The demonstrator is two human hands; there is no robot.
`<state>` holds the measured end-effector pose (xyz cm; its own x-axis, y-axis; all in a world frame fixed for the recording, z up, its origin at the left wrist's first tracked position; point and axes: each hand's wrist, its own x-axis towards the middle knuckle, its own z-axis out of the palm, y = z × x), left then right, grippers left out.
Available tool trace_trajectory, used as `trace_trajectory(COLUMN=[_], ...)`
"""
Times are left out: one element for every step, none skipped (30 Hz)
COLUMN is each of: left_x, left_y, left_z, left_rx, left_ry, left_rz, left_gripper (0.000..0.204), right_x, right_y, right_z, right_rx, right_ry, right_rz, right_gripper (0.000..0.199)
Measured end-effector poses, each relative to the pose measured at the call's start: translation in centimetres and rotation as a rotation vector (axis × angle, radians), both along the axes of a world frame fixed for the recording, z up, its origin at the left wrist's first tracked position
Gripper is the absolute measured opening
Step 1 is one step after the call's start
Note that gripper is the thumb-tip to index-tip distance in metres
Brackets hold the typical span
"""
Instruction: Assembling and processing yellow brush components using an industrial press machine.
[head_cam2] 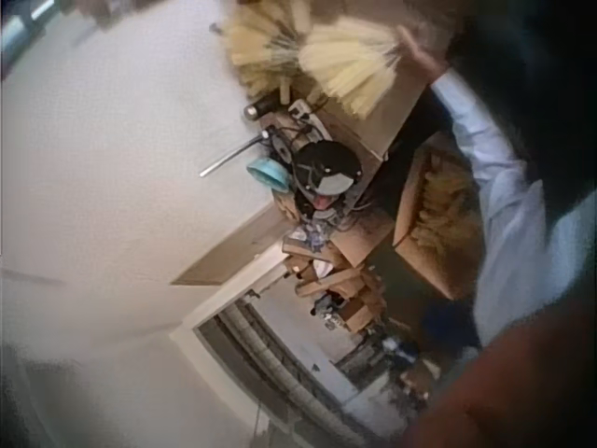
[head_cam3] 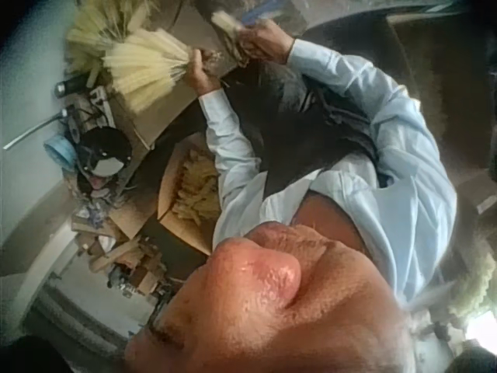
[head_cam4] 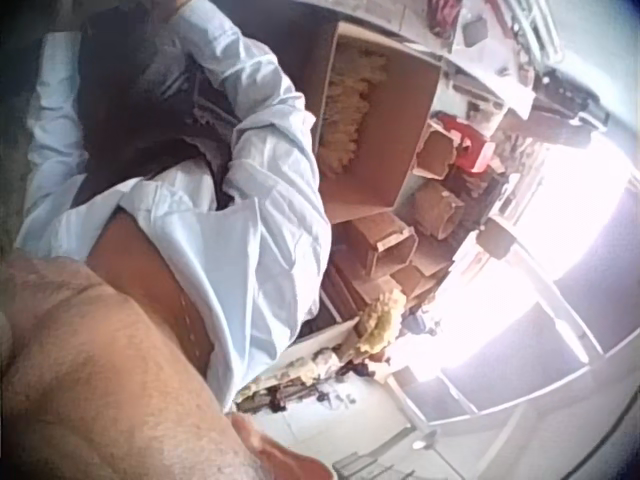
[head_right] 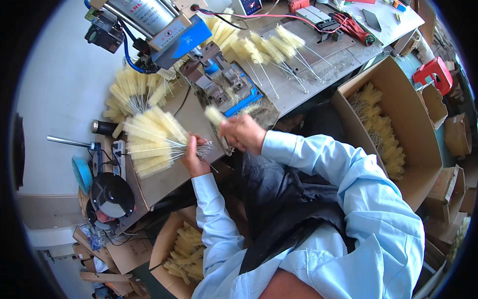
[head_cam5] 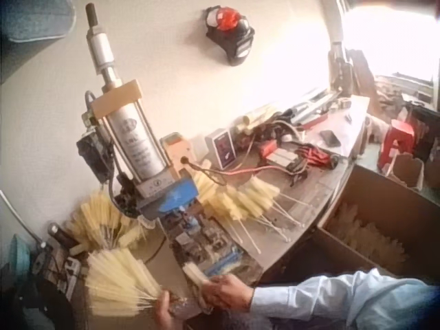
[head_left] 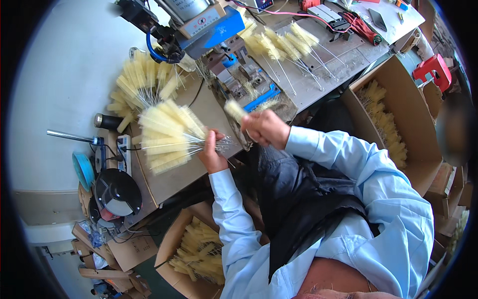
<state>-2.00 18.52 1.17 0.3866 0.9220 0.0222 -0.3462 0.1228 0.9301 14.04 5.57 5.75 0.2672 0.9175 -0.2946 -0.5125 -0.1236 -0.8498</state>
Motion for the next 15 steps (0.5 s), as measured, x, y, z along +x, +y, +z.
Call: trace_trajectory(left_x=[0.1,0.2,0.3,0.3,0.2,0.1,0.1,0.0,0.1,0.1,0.1,0.2,0.2,0.2,0.2], left_y=[0.1,0.2,0.4,0.4,0.4,0.3,0.2,0.2,0.2,0.2,0.1,0.2,0.2,0.3,0.3], left_z=[0.1,0.3,0.3,0.3,0.2,0.2,0.2,0.1,-0.1,0.0,0.0,0.0,0.1,0.2,0.2], left_rx=[-0.011,-0.097,-0.183,-0.174,-0.182,-0.177,-0.171,-0.169,-0.175,-0.167,-0.159,-0.164,-0.163,-0.160,-0.166], left_ry=[0.002,-0.076,-0.153,-0.180,-0.181,-0.195,-0.210,-0.209,-0.210,-0.196,-0.182,-0.179,-0.180,-0.181,-0.174], left_rz=[-0.004,0.031,0.067,0.067,0.062,0.059,0.058,0.045,0.043,0.042,0.041,0.040,0.042,0.043,0.039], left_gripper=[0.038,0.038,0.038,0.030,0.030,0.033,0.036,0.036,0.036,0.036,0.035,0.035,0.035,0.034,0.034], right_x=[1.0,2.1,3.0,3.4,3.7,4.0,4.3,4.3,4.4,4.3,4.2,4.2,4.1,4.0,3.8], right_y=[0.1,0.5,0.9,1.3,1.7,2.2,2.6,3.1,3.5,3.8,4.1,4.3,4.4,4.4,4.4], right_z=[-0.1,-0.2,-0.3,0.2,0.6,0.9,1.2,1.4,1.4,1.4,1.3,1.3,1.6,2.1,2.3], right_rx=[0.015,0.024,0.033,0.020,0.013,0.001,-0.009,-0.016,-0.022,-0.016,-0.009,0.000,-0.006,-0.018,-0.030], right_ry=[0.074,0.076,0.078,0.071,0.069,0.088,0.105,0.115,0.114,0.144,0.175,0.155,0.161,0.195,0.228], right_rz=[-0.057,-0.069,-0.081,-0.100,-0.106,-0.091,-0.073,-0.071,-0.074,-0.069,-0.065,-0.065,-0.068,-0.075,-0.082], right_gripper=[0.036,0.036,0.037,0.036,0.036,0.035,0.035,0.034,0.034,0.034,0.034,0.035,0.035,0.034,0.034])
